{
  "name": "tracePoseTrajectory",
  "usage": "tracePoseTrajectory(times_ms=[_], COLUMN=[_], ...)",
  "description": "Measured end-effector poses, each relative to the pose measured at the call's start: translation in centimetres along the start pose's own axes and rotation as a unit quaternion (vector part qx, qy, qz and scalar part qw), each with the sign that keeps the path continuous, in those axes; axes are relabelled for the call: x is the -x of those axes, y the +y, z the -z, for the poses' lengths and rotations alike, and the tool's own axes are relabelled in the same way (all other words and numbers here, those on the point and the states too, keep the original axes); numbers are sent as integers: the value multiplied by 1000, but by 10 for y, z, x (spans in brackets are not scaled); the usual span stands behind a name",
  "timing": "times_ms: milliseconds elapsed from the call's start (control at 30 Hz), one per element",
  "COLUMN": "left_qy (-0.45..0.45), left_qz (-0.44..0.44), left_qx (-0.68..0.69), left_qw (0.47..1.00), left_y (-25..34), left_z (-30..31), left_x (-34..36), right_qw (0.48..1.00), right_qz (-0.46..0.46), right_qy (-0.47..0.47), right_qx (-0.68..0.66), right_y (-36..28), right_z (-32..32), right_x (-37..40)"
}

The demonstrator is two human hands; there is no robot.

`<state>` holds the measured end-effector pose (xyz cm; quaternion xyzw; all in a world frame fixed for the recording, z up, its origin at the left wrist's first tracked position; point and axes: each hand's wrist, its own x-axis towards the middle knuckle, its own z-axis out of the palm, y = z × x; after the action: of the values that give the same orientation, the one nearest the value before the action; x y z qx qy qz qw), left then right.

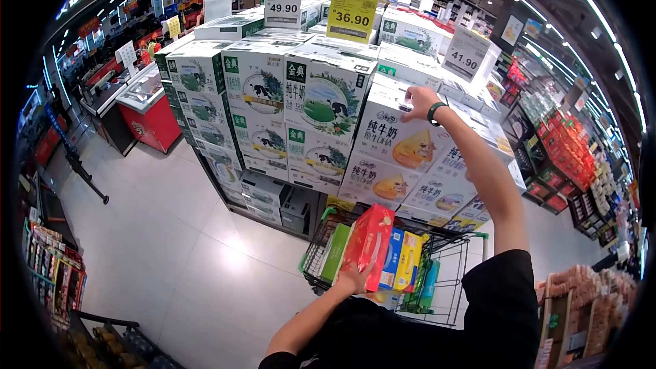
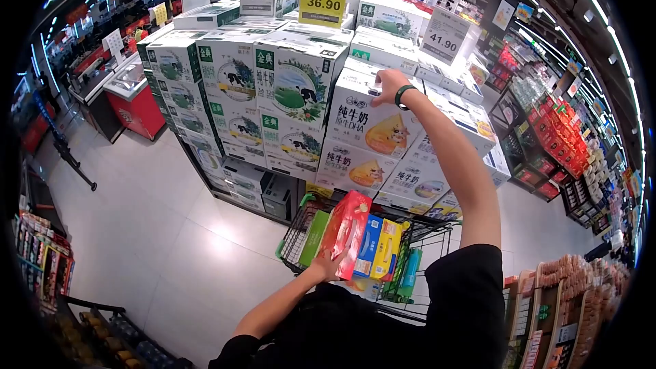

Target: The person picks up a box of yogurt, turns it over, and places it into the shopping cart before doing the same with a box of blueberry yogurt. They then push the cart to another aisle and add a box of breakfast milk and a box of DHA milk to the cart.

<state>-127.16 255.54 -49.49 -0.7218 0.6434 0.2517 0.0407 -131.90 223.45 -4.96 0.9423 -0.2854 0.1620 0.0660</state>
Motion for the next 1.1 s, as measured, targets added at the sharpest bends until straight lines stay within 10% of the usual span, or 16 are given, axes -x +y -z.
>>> tracePoseTrajectory(times_ms=[233,300,367,433,467,533,567,633,833,1100], left_qy=[99,225,169,37,40,-104,-101,55,68,100], left_qz=[-64,-199,-113,-159,-152,-377,-366,-401,-268,-326], left_qx=[129,409,560,822,823,885,890,735,794,801], left_qw=[985,862,803,546,545,254,254,544,541,493], left_y=[-44,-56,-30,-20,-19,-11,-9,-9,-1,25], left_z=[-13,2,66,102,103,95,84,63,41,54], left_x=[-18,-25,26,49,47,41,41,46,120,173], right_qw=[992,990,980,973,973,952,951,928,897,903], right_qz=[114,133,195,225,229,296,296,321,352,297], right_qy=[-28,1,-1,-25,-27,-55,-59,-128,-137,-176], right_qx=[56,46,29,37,31,-49,-61,-140,-229,-255], right_y=[-53,-59,-70,-93,-99,-108,-112,-118,-133,-152], right_z=[17,14,25,45,53,58,58,60,46,43], right_x=[62,80,101,126,129,137,139,135,126,98])
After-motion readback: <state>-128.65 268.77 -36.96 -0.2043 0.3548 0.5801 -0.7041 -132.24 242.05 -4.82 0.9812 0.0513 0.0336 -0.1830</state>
